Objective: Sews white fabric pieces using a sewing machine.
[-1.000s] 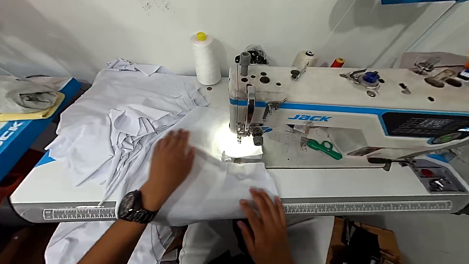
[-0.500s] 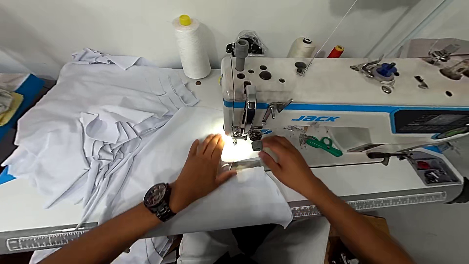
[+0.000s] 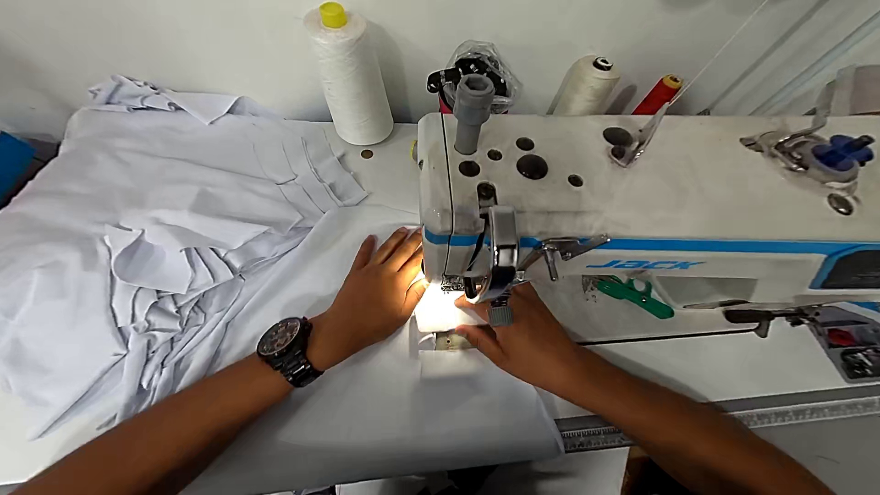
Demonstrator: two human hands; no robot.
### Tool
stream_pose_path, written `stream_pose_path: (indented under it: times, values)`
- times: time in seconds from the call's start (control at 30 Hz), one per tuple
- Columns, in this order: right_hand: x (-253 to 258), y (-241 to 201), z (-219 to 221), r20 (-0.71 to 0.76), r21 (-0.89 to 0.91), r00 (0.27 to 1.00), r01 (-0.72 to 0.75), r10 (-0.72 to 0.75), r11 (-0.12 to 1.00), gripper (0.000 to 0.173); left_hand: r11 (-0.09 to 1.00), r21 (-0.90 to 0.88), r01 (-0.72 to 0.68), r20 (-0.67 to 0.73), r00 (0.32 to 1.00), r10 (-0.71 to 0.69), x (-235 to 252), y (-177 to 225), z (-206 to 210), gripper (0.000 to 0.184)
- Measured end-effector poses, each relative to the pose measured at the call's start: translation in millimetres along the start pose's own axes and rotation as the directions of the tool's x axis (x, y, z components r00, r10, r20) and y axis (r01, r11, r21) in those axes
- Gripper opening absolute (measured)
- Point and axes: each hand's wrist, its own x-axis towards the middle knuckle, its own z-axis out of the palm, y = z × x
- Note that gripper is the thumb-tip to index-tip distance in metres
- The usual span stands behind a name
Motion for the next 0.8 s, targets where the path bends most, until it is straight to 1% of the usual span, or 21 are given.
stream_pose_path:
  times: [0.1,0.13,0.2,0.23,0.27,0.33,0.37,0.4,0.47,0.5,0.57,0.6,0.63,0.7,0.73,0.8]
  values:
    - [6,5,0,0.007,-0.003,1.000,-0.011,0.011,1.000,0.032,0.998,-0.015,-0.055,-0.022,0.998,0.054,5,-2,-7,0.046]
    - [11,8,-2,-0.015,0.015,1.000,-0.017,0.017,1.000,0.029,0.997,-0.008,-0.073,-0.053,0.996,0.073,7,0,-10,0.042]
    - [17,11,-7,-0.037,0.058,0.999,-0.023,0.025,0.998,0.025,0.996,-0.008,-0.085,-0.127,0.988,0.083,6,6,-14,0.025]
    - [19,11,-9,-0.035,0.063,0.999,-0.031,0.033,0.997,0.026,0.997,-0.019,-0.072,-0.131,0.989,0.069,1,9,-12,0.025]
    - [20,12,-9,-0.021,0.055,0.999,-0.042,0.043,0.998,0.027,0.998,-0.024,-0.058,-0.123,0.991,0.054,-6,12,-6,0.031]
    - [22,14,-9,0.058,0.055,0.996,-0.074,0.071,0.996,0.037,0.998,-0.036,-0.045,-0.109,0.993,0.041,-19,16,7,0.042]
    - [22,15,-10,0.106,0.073,0.991,-0.087,0.079,0.993,0.040,0.998,-0.050,-0.043,-0.092,0.995,0.038,-23,17,11,0.044]
    - [22,15,-11,0.145,0.099,0.986,-0.093,0.078,0.991,0.040,0.996,-0.072,-0.049,-0.078,0.996,0.043,-26,18,13,0.042]
    - [19,14,-13,0.161,0.160,0.987,-0.050,0.024,0.986,0.032,0.987,-0.138,-0.077,-0.068,0.995,0.068,-28,18,10,0.029]
    - [17,14,-14,0.167,0.196,0.986,-0.018,-0.015,0.981,0.024,0.979,-0.170,-0.109,-0.072,0.993,0.098,-28,17,8,0.022]
    - [12,14,-13,0.135,0.236,0.983,0.086,-0.121,0.968,0.008,0.955,-0.191,-0.228,-0.091,0.973,0.214,-31,15,5,0.012]
    - [9,14,-12,0.099,0.242,0.982,0.136,-0.164,0.961,0.008,0.937,-0.170,-0.305,-0.107,0.951,0.290,-32,14,5,0.013]
    - [6,13,-10,0.072,0.227,0.978,0.175,-0.196,0.958,0.012,0.915,-0.119,-0.385,-0.119,0.921,0.372,-35,14,5,0.016]
    - [0,11,-9,0.049,0.160,0.966,0.244,-0.255,0.957,0.018,0.863,0.013,-0.506,-0.098,0.858,0.504,-38,15,4,0.019]
    - [-2,11,-10,0.048,0.141,0.961,0.264,-0.273,0.954,0.021,0.840,0.064,-0.540,-0.078,0.836,0.543,-40,16,3,0.020]
    - [-6,12,-12,0.039,0.150,0.953,0.290,-0.299,0.945,0.026,0.811,0.111,-0.575,-0.046,0.812,0.582,-43,18,1,0.027]
